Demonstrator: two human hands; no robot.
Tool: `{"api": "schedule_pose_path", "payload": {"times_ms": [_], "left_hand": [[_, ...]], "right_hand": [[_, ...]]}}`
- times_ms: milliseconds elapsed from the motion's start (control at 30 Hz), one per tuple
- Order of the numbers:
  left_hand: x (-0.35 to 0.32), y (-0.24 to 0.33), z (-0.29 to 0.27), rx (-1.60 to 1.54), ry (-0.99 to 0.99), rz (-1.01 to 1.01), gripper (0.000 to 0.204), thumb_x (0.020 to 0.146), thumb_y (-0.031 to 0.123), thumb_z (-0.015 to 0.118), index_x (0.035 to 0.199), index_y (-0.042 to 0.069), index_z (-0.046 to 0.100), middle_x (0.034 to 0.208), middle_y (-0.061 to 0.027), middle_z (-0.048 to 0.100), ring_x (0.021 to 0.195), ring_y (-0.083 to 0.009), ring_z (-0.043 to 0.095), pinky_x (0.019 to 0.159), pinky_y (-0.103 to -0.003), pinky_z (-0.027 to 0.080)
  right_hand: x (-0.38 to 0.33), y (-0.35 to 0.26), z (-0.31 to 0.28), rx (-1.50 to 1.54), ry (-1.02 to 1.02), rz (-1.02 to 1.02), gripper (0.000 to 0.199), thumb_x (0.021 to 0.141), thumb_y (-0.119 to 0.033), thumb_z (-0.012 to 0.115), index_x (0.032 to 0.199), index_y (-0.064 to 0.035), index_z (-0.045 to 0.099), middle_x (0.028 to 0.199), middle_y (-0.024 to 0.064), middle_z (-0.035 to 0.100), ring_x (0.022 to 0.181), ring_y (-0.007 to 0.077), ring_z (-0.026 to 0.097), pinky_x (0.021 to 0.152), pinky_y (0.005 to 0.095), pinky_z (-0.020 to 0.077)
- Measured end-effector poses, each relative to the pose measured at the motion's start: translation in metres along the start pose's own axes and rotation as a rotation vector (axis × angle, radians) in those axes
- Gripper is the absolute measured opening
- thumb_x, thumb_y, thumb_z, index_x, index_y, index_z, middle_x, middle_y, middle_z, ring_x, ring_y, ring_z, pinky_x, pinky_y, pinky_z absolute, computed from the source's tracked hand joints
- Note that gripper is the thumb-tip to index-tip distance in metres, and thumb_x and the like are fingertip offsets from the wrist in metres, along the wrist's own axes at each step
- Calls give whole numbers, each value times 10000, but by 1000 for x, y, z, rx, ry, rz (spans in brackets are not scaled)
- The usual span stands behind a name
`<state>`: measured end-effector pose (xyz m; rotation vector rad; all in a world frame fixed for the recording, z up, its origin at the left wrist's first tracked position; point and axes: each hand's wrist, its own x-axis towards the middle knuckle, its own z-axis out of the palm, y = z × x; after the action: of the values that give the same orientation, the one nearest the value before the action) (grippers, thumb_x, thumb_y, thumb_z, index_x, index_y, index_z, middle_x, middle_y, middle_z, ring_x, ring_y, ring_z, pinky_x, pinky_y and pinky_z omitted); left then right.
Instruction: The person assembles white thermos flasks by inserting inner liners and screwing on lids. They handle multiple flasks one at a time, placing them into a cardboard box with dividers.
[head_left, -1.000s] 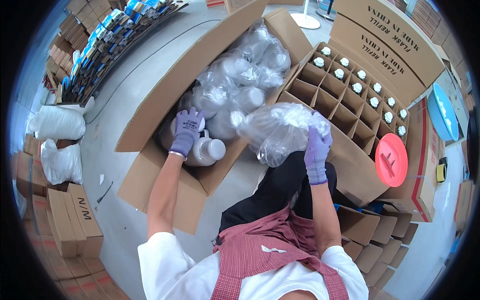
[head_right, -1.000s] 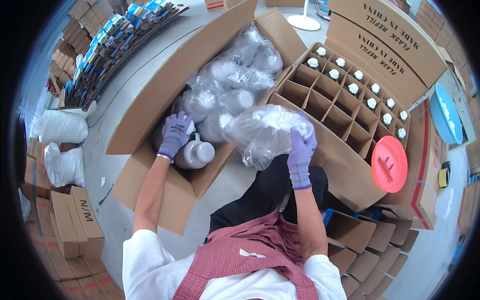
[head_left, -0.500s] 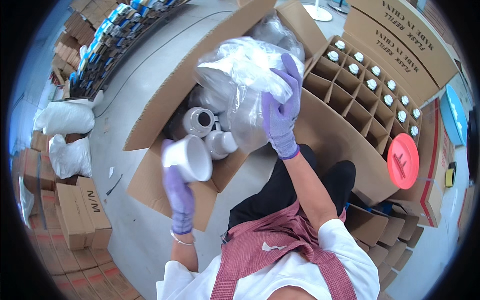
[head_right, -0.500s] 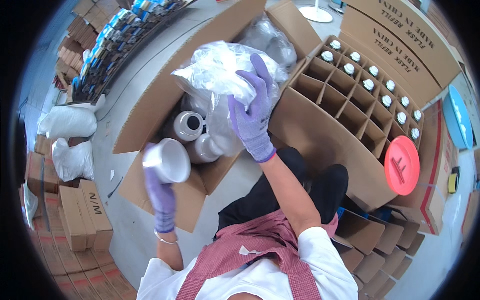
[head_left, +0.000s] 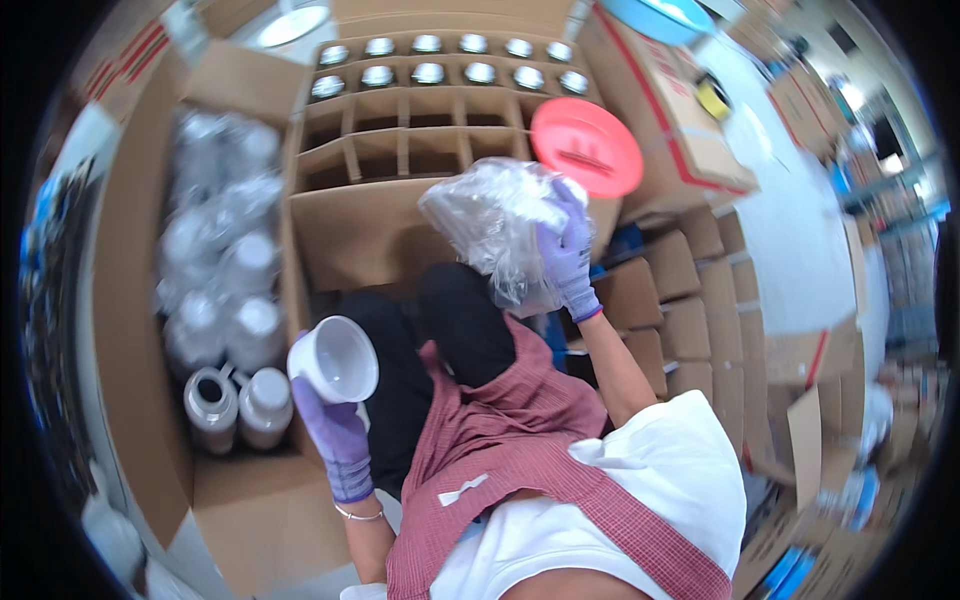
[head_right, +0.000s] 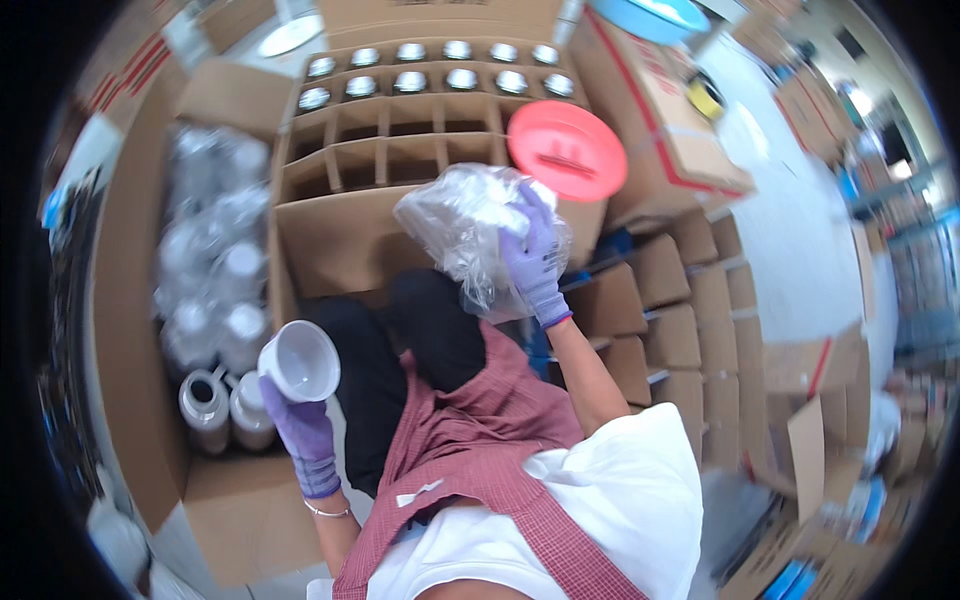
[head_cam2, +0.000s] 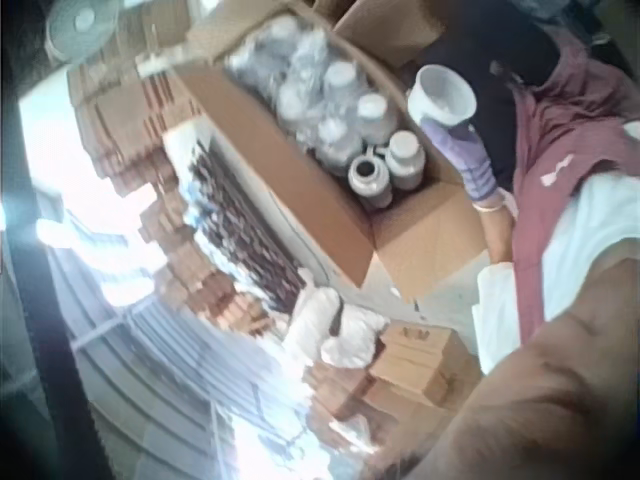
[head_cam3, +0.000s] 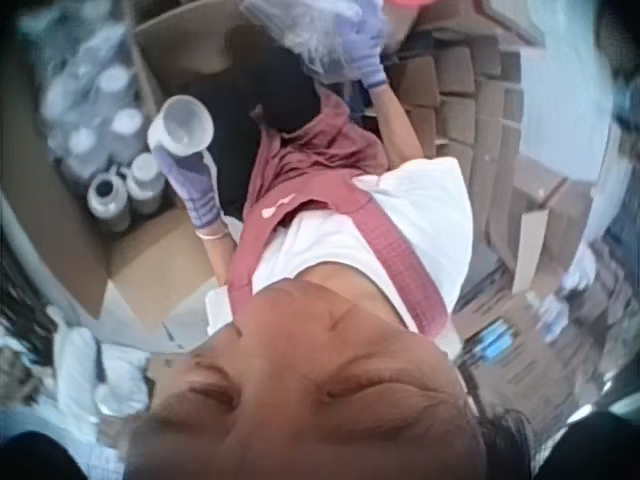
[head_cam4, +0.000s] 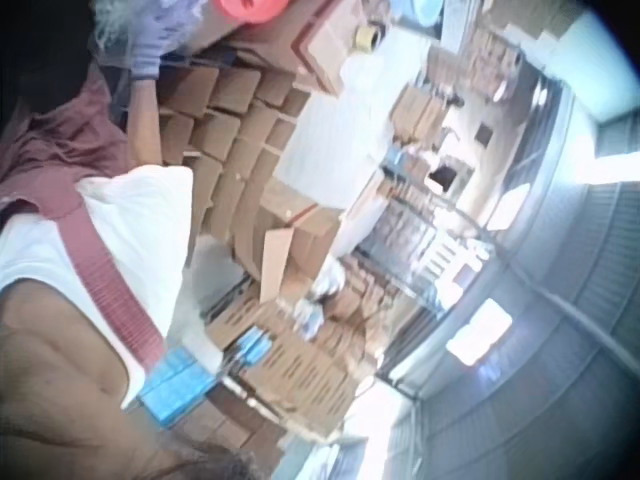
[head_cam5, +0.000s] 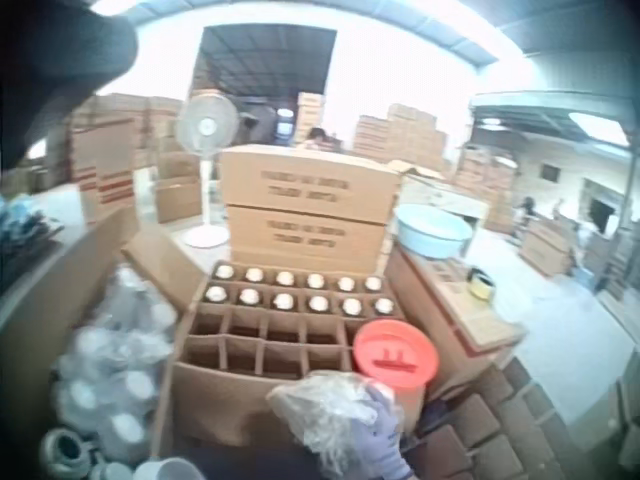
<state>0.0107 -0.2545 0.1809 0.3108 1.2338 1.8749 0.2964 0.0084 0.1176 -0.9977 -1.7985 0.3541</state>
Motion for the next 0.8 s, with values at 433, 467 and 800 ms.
{"api": "schedule_pose_path", "payload": {"times_ms": [433, 467, 800], "left_hand": [[-6, -37, 52, 178, -168, -74, 731, 996, 570, 412, 1521, 68, 326, 1475, -85, 442, 1361, -248, 448, 1104, -412, 385], [-7, -38, 55, 188, -166, -60, 725, 1003, 558, 407, 1522, 60, 321, 1479, -90, 438, 1361, -250, 447, 1108, -412, 380], [-6, -38, 80, 308, -213, -6, 698, 1025, 464, 406, 1516, -20, 298, 1454, -155, 442, 1321, -258, 467, 1114, -379, 356]], "right_hand": [[-39, 46, -61, -218, -291, -46, 389, 748, -118, 681, 1131, -49, 660, 1309, 179, 570, 1179, 364, 570, 1044, 442, 435], [-36, 69, -47, -158, -615, -133, 362, 778, -208, 667, 1115, -75, 664, 1302, 169, 576, 1126, 367, 597, 1000, 450, 460], [-65, 257, 30, -579, -1606, 449, 488, 812, -460, 650, 1133, -102, 732, 1153, 117, 704, 1084, 280, 633, 949, 408, 471]]}}
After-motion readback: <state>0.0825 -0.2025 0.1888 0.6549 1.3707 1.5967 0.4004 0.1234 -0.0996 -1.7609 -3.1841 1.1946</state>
